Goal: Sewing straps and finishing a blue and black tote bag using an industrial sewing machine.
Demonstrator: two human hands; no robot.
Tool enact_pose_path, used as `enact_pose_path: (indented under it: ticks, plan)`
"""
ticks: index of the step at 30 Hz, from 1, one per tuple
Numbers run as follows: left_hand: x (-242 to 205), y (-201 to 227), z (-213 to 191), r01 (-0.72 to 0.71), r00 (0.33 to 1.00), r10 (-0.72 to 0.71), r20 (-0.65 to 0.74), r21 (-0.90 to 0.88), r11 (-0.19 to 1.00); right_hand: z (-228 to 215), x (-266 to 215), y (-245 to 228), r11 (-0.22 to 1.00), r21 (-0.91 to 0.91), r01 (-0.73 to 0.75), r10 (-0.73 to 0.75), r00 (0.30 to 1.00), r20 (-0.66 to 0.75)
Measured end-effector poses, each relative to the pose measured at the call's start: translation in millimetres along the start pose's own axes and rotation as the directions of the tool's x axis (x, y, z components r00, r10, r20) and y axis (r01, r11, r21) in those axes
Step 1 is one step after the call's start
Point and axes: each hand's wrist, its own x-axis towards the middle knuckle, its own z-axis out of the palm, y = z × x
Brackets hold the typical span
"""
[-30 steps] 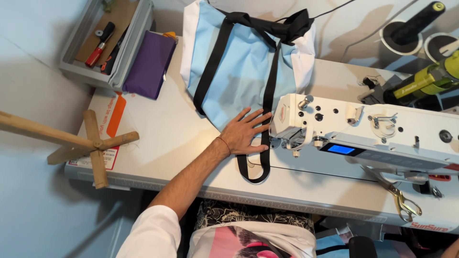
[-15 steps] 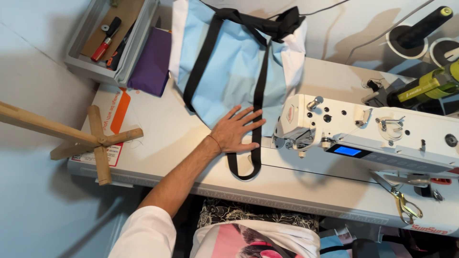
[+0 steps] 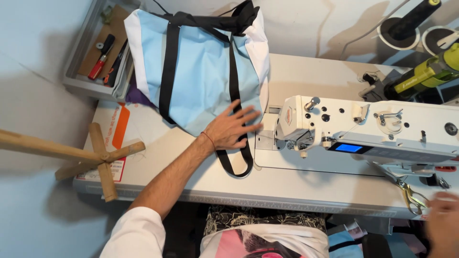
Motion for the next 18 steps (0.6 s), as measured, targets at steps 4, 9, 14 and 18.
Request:
enact_pose_path:
  ticks: [4, 9, 14, 18]
  plan:
    - [20, -24, -3, -0.309, 0.94, 0.316, -0.131, 0.068, 0.949, -33, -29, -116, 1.0, -0.025, -0.018, 0.018, 0.999, 0.029]
    - [36, -50, -31, -0.304, 0.95, 0.308, 0.055, -0.067, 0.95, -9, -40, -81, 0.997, -0.066, 0.047, -0.043, 0.997, 0.063]
    - [13, -64, -37, -0.129, 0.985, 0.143, 0.091, -0.143, 0.981, -6, -41, -77, 0.998, 0.026, -0.052, 0.05, 0.997, 0.06]
    - [-14, -60, -39, -0.095, 0.991, 0.051, -0.127, -0.364, 0.927, -12, -44, -86, 0.993, 0.1, -0.057, 0.055, 0.998, 0.021]
